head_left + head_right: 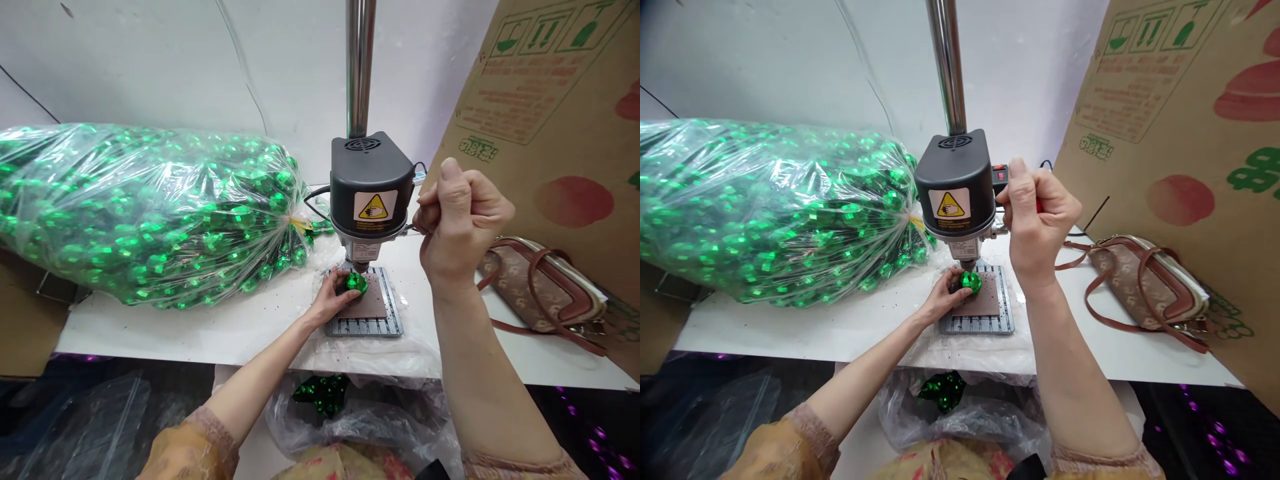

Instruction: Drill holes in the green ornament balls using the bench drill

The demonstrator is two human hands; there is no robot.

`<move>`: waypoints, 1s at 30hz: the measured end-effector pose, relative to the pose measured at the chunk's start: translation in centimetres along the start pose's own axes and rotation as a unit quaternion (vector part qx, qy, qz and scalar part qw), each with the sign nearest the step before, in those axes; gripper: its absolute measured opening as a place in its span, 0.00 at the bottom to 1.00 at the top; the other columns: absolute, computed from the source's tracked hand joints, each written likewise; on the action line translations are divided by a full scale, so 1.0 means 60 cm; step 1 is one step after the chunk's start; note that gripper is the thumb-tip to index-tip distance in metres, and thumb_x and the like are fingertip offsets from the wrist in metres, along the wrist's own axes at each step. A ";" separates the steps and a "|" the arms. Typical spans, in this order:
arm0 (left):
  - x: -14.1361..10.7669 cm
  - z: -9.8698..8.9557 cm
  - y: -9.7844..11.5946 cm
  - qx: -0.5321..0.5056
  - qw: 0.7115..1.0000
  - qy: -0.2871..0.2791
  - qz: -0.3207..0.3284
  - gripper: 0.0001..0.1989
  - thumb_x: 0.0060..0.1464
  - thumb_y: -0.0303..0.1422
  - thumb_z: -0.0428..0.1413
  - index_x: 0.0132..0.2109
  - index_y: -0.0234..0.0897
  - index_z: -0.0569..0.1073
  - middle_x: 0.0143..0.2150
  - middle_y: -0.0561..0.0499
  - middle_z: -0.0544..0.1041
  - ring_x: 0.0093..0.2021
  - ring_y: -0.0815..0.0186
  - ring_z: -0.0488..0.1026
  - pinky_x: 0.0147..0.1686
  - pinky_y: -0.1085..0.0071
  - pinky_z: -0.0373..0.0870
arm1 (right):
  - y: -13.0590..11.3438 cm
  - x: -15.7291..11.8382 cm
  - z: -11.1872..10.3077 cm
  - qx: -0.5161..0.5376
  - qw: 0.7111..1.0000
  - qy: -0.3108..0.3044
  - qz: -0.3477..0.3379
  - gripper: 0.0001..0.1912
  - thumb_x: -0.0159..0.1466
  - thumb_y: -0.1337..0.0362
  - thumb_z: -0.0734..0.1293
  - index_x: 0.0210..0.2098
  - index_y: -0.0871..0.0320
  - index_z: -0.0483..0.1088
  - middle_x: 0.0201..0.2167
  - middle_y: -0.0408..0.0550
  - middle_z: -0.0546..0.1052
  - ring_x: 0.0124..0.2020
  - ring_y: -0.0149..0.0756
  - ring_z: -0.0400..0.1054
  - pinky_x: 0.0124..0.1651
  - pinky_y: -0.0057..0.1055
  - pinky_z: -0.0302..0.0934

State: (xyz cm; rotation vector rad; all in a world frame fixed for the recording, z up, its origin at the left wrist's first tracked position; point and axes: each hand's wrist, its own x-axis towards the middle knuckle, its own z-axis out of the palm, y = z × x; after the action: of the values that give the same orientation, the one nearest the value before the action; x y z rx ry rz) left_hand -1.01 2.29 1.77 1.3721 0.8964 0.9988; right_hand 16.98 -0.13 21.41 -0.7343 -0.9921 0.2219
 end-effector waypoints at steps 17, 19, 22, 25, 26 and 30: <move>-0.020 0.011 -0.012 0.086 0.994 0.001 0.069 0.29 0.47 0.42 0.75 0.55 0.41 0.77 0.51 0.45 0.82 0.62 0.49 0.76 0.72 0.48 0.57 | 0.002 -0.023 -0.013 0.046 0.999 0.008 -0.020 0.21 0.66 0.54 0.71 0.20 0.54 0.68 0.12 0.34 0.59 0.14 0.23 0.50 0.20 0.31 0.45; -0.020 0.011 -0.012 0.089 0.994 0.003 0.069 0.29 0.47 0.42 0.75 0.55 0.41 0.77 0.51 0.45 0.82 0.62 0.48 0.76 0.73 0.48 0.56 | 0.006 -0.039 -0.020 0.047 0.998 0.022 -0.038 0.21 0.66 0.55 0.70 0.20 0.55 0.69 0.13 0.34 0.60 0.14 0.23 0.51 0.20 0.31 0.45; -0.020 0.012 -0.014 0.088 0.994 -0.001 0.069 0.29 0.48 0.43 0.74 0.55 0.41 0.76 0.52 0.45 0.82 0.61 0.49 0.77 0.72 0.47 0.57 | 0.014 -0.060 -0.028 0.048 0.996 0.033 -0.061 0.21 0.67 0.56 0.70 0.19 0.55 0.69 0.13 0.34 0.61 0.14 0.22 0.51 0.20 0.30 0.45; -0.020 0.013 -0.014 0.082 0.994 -0.002 0.071 0.30 0.48 0.43 0.74 0.56 0.42 0.76 0.53 0.45 0.82 0.60 0.49 0.77 0.72 0.47 0.56 | 0.023 -0.071 -0.032 0.050 0.995 0.037 -0.080 0.22 0.67 0.55 0.68 0.18 0.55 0.67 0.12 0.35 0.58 0.14 0.24 0.52 0.20 0.30 0.47; -0.021 0.014 -0.015 0.078 0.994 0.000 0.071 0.30 0.48 0.43 0.75 0.55 0.42 0.76 0.52 0.45 0.82 0.60 0.49 0.77 0.72 0.47 0.56 | 0.026 -0.073 -0.032 0.048 0.994 0.040 -0.088 0.23 0.67 0.55 0.68 0.18 0.54 0.67 0.12 0.36 0.58 0.14 0.24 0.53 0.20 0.30 0.48; -0.021 0.015 -0.015 0.049 0.996 0.004 0.069 0.30 0.47 0.44 0.75 0.55 0.41 0.76 0.52 0.44 0.82 0.60 0.49 0.77 0.68 0.50 0.63 | 0.038 -0.074 -0.032 0.059 0.987 0.047 -0.141 0.23 0.69 0.57 0.67 0.18 0.55 0.67 0.12 0.36 0.60 0.15 0.24 0.54 0.19 0.28 0.52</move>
State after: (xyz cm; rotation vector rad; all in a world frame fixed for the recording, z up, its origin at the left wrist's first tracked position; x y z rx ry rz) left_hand -0.54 0.85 0.80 1.5308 0.8744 1.0775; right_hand 16.45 -1.48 16.25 -0.4852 -0.9715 -0.0003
